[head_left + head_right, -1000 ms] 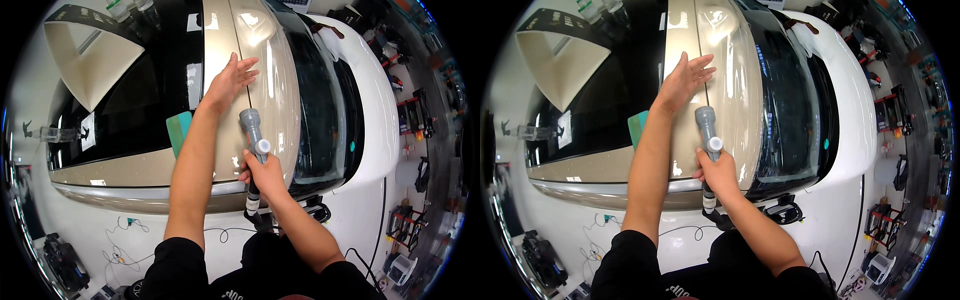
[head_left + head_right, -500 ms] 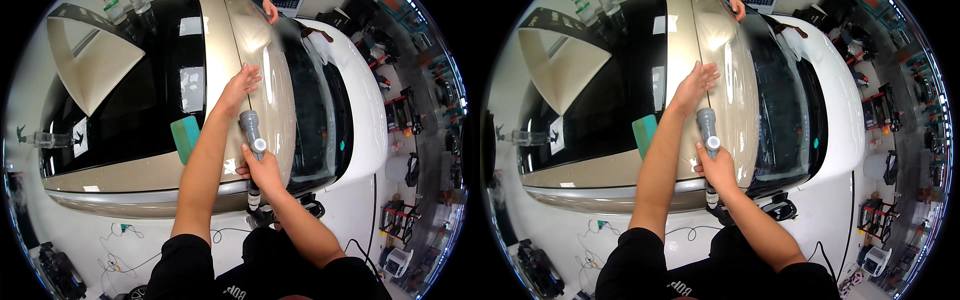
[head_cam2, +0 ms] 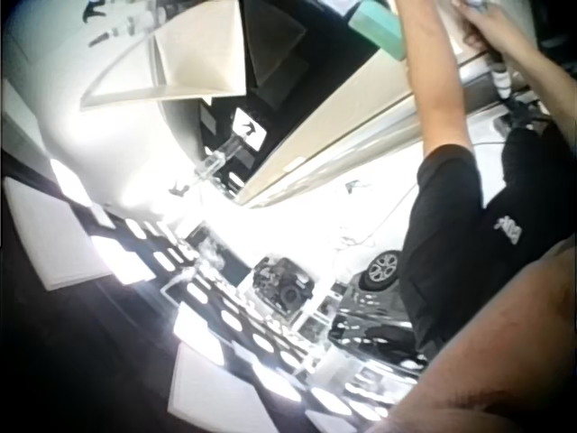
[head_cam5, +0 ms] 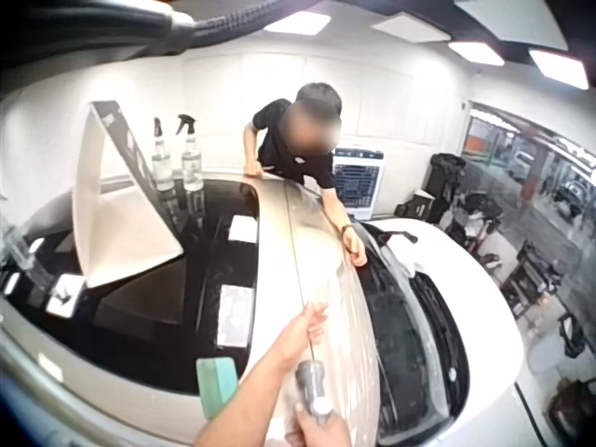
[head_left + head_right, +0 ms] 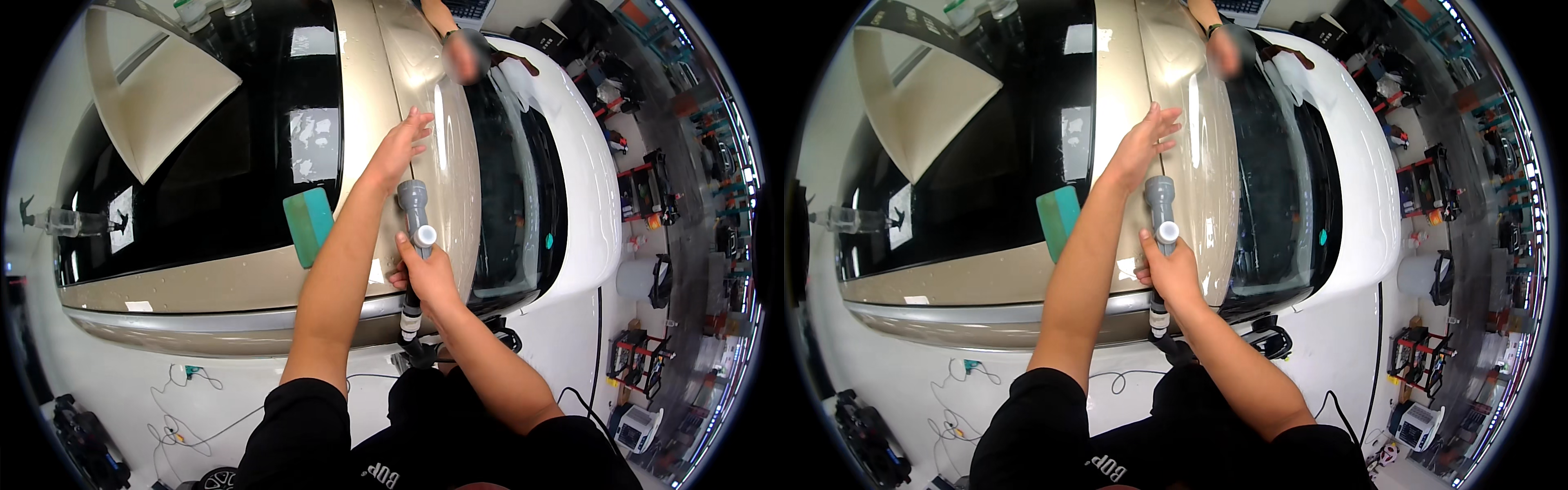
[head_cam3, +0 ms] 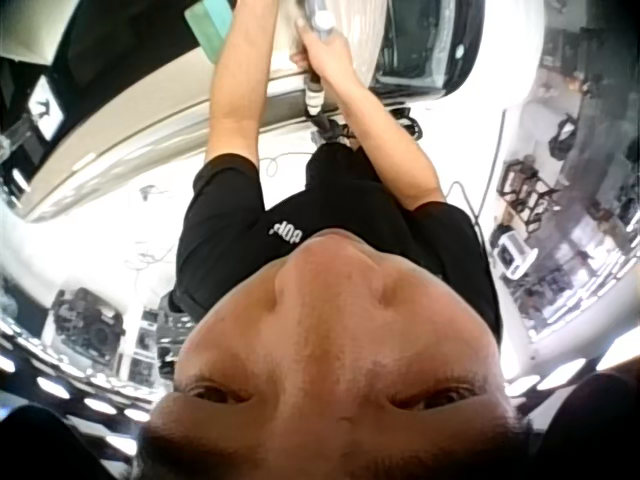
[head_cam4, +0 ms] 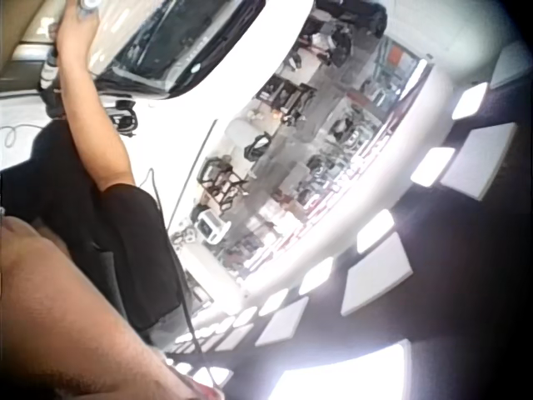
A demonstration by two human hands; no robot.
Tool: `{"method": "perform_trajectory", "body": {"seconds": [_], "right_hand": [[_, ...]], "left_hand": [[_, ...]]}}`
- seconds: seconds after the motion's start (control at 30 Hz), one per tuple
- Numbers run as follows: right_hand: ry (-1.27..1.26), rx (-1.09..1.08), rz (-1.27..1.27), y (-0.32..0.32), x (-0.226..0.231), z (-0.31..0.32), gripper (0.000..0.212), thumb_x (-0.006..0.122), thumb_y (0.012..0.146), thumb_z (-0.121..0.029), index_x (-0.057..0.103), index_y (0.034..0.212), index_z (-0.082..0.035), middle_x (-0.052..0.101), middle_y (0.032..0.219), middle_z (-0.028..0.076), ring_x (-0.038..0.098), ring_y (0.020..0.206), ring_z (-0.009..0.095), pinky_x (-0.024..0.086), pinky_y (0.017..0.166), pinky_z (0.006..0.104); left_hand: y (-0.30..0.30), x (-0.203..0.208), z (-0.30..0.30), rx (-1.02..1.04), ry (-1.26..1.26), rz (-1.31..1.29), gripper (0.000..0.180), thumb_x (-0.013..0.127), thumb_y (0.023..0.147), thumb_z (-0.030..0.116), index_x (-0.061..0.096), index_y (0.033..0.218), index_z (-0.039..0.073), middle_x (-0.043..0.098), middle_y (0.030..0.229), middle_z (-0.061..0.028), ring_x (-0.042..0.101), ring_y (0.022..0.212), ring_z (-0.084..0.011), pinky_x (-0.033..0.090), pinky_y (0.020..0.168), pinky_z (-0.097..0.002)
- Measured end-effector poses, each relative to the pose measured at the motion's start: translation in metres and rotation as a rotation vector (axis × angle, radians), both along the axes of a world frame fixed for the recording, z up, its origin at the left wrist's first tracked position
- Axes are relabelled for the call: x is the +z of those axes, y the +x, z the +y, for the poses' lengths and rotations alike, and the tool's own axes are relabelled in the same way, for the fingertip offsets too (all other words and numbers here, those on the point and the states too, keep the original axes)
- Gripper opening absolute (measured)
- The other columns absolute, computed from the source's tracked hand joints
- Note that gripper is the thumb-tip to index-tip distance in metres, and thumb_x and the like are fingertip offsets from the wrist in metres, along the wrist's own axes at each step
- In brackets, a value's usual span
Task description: The person applies a protective film to the roof of a white car. They use a spray bottle to wet the surface and a squeegee to smooth the film, removing air bubbles and ensuring adhesion. A second person assists by holding the film in place.
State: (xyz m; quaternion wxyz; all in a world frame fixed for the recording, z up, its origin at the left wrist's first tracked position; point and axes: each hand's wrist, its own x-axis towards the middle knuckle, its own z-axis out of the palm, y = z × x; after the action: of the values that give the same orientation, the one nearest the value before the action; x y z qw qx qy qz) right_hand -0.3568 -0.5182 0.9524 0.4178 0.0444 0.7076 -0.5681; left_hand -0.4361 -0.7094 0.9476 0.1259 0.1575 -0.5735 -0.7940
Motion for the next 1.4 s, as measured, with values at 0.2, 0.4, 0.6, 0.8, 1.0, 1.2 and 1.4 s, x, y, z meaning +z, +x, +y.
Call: {"method": "perform_trajectory", "body": {"seconds": [0.2,0.4,0.6,0.8,1.0,1.2,1.4], "right_hand": [[0.032,0.008,0.046,0.003,0.001,-0.003,0.049,0.076,0.103,-0.045,0.061,0.104,0.001,0.062,0.078,0.006,0.065,0.059,0.017,0.054,0.054,0.0304],[0.035,0.004,0.062,0.004,0.002,-0.003,0.046,0.078,0.103,-0.043,0.060,0.100,-0.001,0.060,0.075,0.004,0.062,0.057,0.016,0.050,0.051,0.0308],[0.038,0.004,0.068,0.004,0.002,-0.003,0.045,0.078,0.103,-0.042,0.059,0.098,-0.001,0.059,0.072,0.004,0.061,0.056,0.015,0.049,0.049,0.0313],[0.056,0.025,0.077,0.004,0.003,-0.003,0.045,0.078,0.103,-0.041,0.059,0.095,-0.001,0.058,0.071,0.004,0.059,0.055,0.015,0.048,0.048,0.0315],[0.048,0.002,0.107,0.006,-0.001,-0.003,0.048,0.079,0.101,-0.042,0.062,0.096,0.003,0.059,0.066,0.005,0.060,0.052,0.015,0.049,0.047,0.0315],[0.074,0.027,0.168,0.005,-0.008,-0.001,0.051,0.080,0.100,-0.042,0.065,0.096,0.006,0.065,0.064,0.009,0.064,0.051,0.016,0.051,0.048,0.0339],[0.089,0.069,0.287,0.010,-0.009,-0.003,0.050,0.081,0.099,-0.040,0.065,0.092,0.007,0.067,0.062,0.012,0.067,0.051,0.019,0.052,0.050,0.0363]], "left_hand": [[-0.001,-0.002,0.000,0.013,-0.011,-0.002,0.079,0.033,0.116,0.061,0.051,0.157,-0.004,0.051,0.164,-0.0187,0.045,0.154,-0.0341,0.037,0.125,-0.0467],[-0.002,-0.002,0.002,0.018,-0.028,-0.017,0.079,0.033,0.116,0.061,0.054,0.155,-0.004,0.053,0.162,-0.0186,0.046,0.153,-0.0336,0.037,0.124,-0.0469],[-0.002,-0.001,0.004,0.012,-0.043,-0.017,0.081,0.032,0.116,0.063,0.054,0.155,-0.005,0.053,0.162,-0.0194,0.046,0.154,-0.0338,0.038,0.124,-0.0467],[-0.002,-0.006,0.004,0.037,-0.040,-0.049,0.077,0.040,0.115,0.059,0.055,0.153,-0.007,0.055,0.159,-0.0188,0.051,0.148,-0.0323,0.041,0.122,-0.0438],[-0.001,-0.007,0.000,-0.001,-0.163,-0.215,0.066,0.055,0.112,0.048,0.060,0.149,-0.007,0.067,0.145,-0.0188,0.061,0.135,-0.0314,0.046,0.116,-0.0404],[0.004,-0.003,0.022,0.126,-0.892,-0.255,0.054,0.057,0.109,0.037,0.064,0.142,-0.005,0.068,0.144,-0.0221,0.064,0.125,-0.0405,0.049,0.109,-0.0492],[0.010,0.008,0.030,0.145,-1.114,-0.302,0.050,0.059,0.107,0.034,0.065,0.142,-0.002,0.067,0.149,-0.0152,0.062,0.128,-0.0386,0.045,0.111,-0.0510]]}}
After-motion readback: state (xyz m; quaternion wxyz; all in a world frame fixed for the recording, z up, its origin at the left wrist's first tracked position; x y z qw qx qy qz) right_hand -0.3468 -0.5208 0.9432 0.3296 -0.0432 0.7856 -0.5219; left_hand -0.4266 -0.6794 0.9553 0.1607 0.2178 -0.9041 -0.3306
